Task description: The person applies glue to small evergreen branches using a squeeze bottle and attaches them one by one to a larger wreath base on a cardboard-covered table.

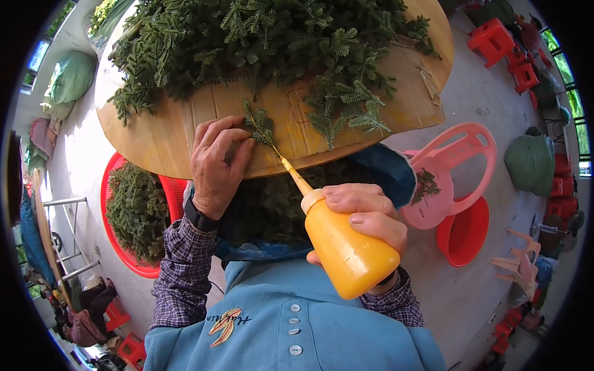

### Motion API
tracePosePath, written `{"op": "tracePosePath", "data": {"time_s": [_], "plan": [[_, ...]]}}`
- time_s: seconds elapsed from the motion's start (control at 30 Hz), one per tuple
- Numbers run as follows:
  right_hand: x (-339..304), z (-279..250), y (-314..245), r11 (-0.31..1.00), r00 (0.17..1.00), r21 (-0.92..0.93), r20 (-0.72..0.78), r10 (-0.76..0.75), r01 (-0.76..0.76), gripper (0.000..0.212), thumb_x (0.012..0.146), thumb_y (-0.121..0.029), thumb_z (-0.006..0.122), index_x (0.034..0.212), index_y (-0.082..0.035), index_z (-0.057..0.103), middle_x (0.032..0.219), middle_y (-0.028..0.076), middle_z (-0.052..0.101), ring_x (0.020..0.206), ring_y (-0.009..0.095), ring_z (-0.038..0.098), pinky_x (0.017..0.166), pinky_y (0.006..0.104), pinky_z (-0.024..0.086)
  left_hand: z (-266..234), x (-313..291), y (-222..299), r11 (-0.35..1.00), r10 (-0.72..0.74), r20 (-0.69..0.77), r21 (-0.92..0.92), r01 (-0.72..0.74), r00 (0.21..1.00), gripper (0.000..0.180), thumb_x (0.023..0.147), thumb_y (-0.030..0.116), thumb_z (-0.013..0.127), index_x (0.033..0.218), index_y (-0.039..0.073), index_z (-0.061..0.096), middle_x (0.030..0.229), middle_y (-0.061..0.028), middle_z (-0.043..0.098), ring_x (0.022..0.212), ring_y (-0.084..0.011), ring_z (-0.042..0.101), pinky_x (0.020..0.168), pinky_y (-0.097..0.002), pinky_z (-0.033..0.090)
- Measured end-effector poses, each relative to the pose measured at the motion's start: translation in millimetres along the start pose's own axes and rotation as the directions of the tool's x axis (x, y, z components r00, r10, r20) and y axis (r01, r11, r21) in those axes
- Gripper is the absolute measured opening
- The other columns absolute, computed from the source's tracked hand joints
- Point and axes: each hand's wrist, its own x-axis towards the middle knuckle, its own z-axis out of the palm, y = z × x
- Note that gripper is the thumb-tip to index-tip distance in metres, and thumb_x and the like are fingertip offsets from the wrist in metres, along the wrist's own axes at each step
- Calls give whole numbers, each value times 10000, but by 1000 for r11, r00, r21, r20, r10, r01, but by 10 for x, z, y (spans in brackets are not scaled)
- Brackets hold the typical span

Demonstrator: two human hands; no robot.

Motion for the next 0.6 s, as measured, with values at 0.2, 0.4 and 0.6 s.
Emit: {"op": "tracePosePath", "data": {"time_s": [0.2, 0.4, 0.6], "plan": [[-18, -5, -61, 999, 999, 21, -31, 34, -33, 636, 761, -210, 874, 1178, -110, 405, 1138, 148, 586, 969, 336, 643, 822, 451, 589, 16, -6, -2, 1000, 6, 2, -2, -6, 1000, 135, 804, 52, 735, 924, 42, 675, 1098, -103, 680, 1028, -316, 596, 889, -397, 490], [-75, -69, -89, 996, 996, 64, -59, 69, -66, 656, 757, -262, 882, 1181, -111, 404, 1146, 154, 584, 959, 338, 647, 811, 442, 574, -29, -17, -14, 998, 7, -34, -57, -9, 999, 149, 786, 36, 750, 913, 39, 673, 1092, -116, 678, 1000, -316, 610, 871, -390, 499], [-143, -439, -35, 984, 976, 144, -172, 131, -107, 723, 745, -381, 883, 1211, -108, 403, 1160, 156, 578, 942, 333, 655, 848, 438, 552, -420, -158, 277, 992, 86, -41, -93, -90, 995, 177, 752, 80, 780, 889, 52, 671, 1080, -101, 667, 971, -303, 625, 820, -397, 524]]}}
